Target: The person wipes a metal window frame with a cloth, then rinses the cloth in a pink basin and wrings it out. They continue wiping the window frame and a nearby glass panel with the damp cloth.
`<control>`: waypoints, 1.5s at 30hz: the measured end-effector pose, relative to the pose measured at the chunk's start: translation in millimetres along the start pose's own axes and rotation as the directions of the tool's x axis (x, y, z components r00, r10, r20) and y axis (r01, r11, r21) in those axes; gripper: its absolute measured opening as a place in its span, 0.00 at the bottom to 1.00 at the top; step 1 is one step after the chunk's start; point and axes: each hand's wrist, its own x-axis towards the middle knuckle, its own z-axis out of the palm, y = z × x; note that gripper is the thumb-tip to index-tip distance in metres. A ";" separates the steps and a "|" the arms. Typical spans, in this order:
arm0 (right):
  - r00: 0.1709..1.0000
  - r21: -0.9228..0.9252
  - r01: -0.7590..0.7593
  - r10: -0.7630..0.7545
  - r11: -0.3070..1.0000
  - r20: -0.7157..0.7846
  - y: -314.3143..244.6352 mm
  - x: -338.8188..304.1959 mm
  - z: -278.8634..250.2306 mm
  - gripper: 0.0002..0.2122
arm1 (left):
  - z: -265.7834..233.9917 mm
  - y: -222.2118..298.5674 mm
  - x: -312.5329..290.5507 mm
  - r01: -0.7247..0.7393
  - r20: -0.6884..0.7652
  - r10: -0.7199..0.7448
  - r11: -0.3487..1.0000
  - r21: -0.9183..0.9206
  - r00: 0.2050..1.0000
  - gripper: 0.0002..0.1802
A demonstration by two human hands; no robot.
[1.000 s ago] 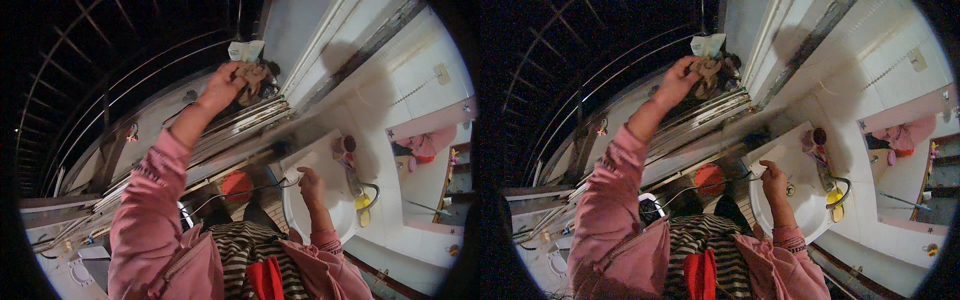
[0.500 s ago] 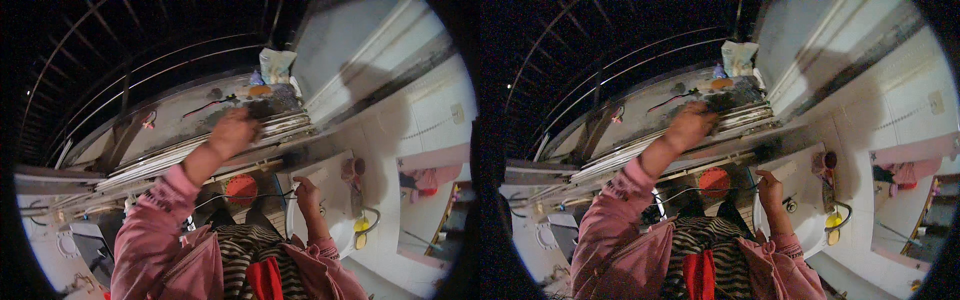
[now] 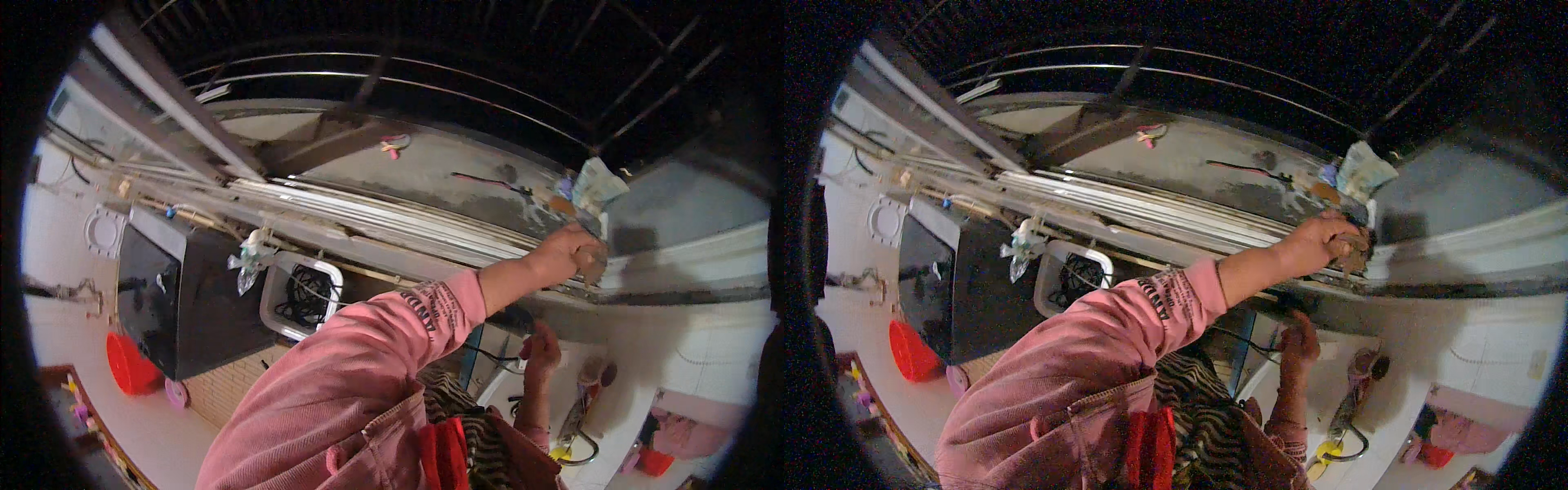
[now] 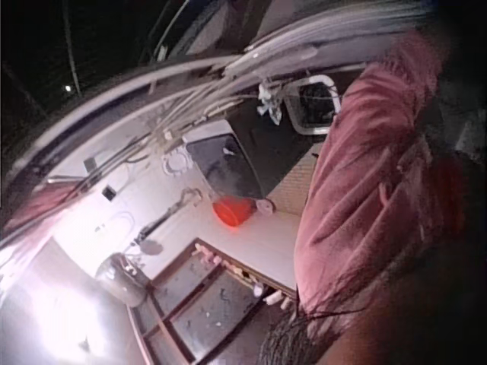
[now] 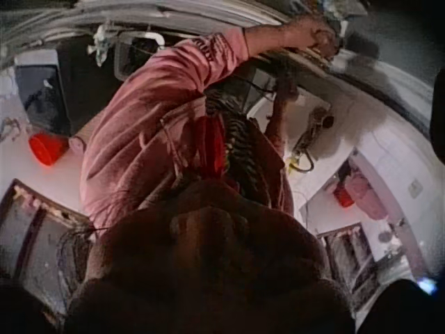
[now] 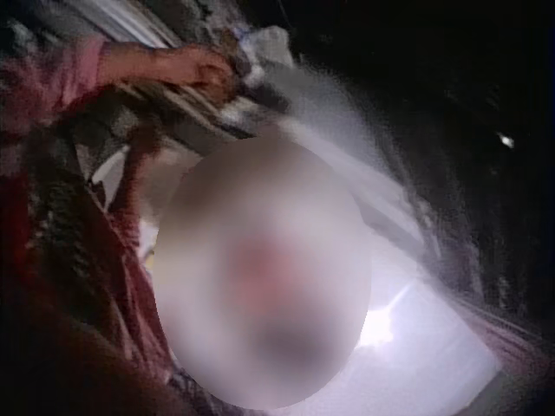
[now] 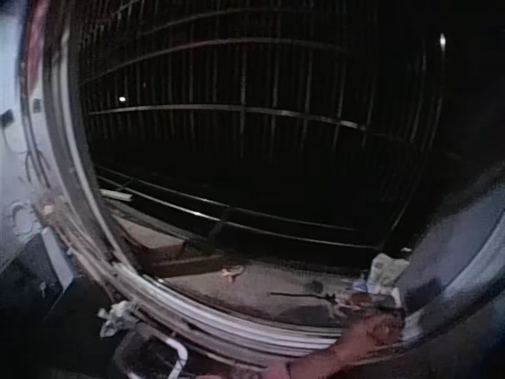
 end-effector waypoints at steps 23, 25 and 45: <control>0.872 0.186 0.395 -0.431 0.900 0.233 -143.8 65.8 157.2 0.34 | -148.0 78.1 -121.7 0.309 0.003 -0.397 0.710 -0.632 0.918 0.30; 0.846 0.143 0.408 -0.433 0.902 0.311 -151.1 82.7 153.7 0.29 | -152.6 82.4 -140.9 0.271 -0.102 -0.359 0.836 -0.476 0.928 0.31; 0.116 0.092 0.949 -0.604 0.302 0.788 -189.6 26.3 496.0 0.19 | -232.3 62.6 -348.1 0.474 -0.372 -0.613 0.783 -0.403 0.697 0.19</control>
